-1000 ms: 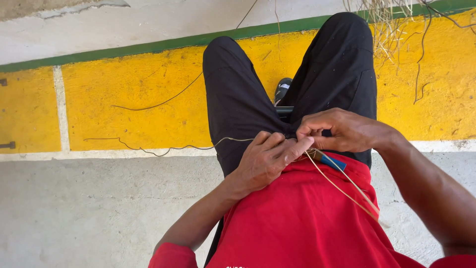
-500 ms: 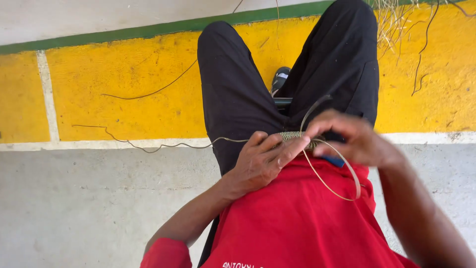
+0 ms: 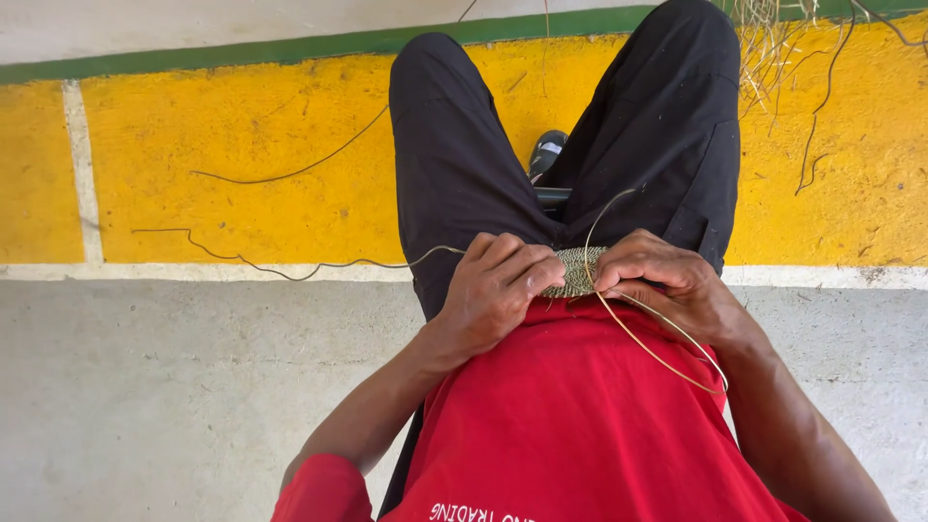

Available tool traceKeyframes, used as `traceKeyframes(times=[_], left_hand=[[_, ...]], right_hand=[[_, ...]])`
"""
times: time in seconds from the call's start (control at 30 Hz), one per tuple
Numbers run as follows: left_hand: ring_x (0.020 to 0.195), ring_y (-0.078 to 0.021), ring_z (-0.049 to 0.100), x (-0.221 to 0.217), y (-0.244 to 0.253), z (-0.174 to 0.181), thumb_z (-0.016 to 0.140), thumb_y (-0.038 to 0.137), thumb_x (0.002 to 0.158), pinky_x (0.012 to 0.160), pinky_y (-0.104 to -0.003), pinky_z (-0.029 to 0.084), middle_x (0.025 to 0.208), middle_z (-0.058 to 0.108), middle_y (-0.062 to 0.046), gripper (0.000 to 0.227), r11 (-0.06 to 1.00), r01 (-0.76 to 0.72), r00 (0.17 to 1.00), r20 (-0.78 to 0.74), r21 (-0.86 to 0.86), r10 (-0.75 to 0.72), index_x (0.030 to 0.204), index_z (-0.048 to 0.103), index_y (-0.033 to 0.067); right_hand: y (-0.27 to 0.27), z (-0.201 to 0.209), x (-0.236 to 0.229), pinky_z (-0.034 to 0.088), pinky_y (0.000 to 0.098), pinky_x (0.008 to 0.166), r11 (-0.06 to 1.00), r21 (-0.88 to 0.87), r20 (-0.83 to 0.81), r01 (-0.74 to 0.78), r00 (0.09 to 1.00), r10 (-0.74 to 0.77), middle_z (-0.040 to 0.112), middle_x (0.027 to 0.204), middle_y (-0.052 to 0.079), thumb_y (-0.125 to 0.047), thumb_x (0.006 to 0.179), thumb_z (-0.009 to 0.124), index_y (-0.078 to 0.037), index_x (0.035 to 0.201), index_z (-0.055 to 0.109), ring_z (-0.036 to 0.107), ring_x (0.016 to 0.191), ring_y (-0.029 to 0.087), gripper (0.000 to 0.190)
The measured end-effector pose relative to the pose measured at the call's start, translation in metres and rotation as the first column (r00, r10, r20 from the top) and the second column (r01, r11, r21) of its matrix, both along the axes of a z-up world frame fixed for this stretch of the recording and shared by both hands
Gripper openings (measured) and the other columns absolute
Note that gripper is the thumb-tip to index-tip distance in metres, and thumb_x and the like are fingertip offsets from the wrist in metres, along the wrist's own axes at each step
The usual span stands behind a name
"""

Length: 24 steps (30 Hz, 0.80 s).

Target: The recorder is weaving a small basket or mat using dry plant fibers.

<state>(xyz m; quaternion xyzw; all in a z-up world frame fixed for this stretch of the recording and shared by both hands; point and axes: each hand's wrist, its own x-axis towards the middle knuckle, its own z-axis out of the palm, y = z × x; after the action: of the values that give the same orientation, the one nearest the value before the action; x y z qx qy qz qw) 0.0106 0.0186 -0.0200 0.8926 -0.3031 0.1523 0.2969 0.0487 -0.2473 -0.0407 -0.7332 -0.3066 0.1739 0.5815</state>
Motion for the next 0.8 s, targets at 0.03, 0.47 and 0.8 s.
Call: traceKeyframes(times=[0.03, 0.47, 0.8], left_hand=[[0.094, -0.0142, 0.058, 0.002, 0.0, -0.004, 0.073, 0.018, 0.097, 0.086, -0.032, 0.043, 0.106, 0.07, 0.002, 0.019, 1.0, 0.0, 1.0, -0.003, -0.031, 0.0, 0.114, 0.067, 0.0117], [0.098, -0.0159, 0.057, 0.032, -0.025, 0.023, 0.072, 0.02, 0.097, 0.088, -0.035, 0.041, 0.103, 0.069, 0.004, 0.017, 0.999, -0.028, 0.991, -0.131, 0.03, 0.032, 0.112, 0.068, 0.0117], [0.095, -0.019, 0.056, 0.058, -0.005, 0.018, 0.067, 0.011, 0.096, 0.084, -0.035, 0.041, 0.092, 0.064, 0.002, 0.005, 0.989, 0.148, 0.941, -0.305, -0.021, -0.147, 0.099, 0.07, 0.0134]], right_hand=[[-0.001, -0.004, 0.0, 0.057, 0.0347, 0.09, 1.0, 0.019, 0.011, -0.001, 1.0, 0.0, 0.074, 0.103, 0.002, -0.011, 0.089, 0.072, -0.011, 0.107, 0.074, 0.069, 0.101, 0.018, 0.019], [0.019, 0.005, 0.007, 0.06, 0.0279, 0.097, 0.947, 0.071, -0.374, 0.313, 0.888, -0.266, 0.066, 0.11, 0.005, -0.003, 0.096, 0.068, -0.004, 0.109, 0.072, 0.068, 0.104, 0.012, 0.014], [0.017, 0.011, 0.005, 0.058, 0.0269, 0.088, 0.962, -0.015, -0.288, 0.271, 0.921, -0.264, 0.067, 0.109, 0.004, -0.002, 0.095, 0.067, -0.003, 0.106, 0.073, 0.068, 0.099, 0.011, 0.013]])
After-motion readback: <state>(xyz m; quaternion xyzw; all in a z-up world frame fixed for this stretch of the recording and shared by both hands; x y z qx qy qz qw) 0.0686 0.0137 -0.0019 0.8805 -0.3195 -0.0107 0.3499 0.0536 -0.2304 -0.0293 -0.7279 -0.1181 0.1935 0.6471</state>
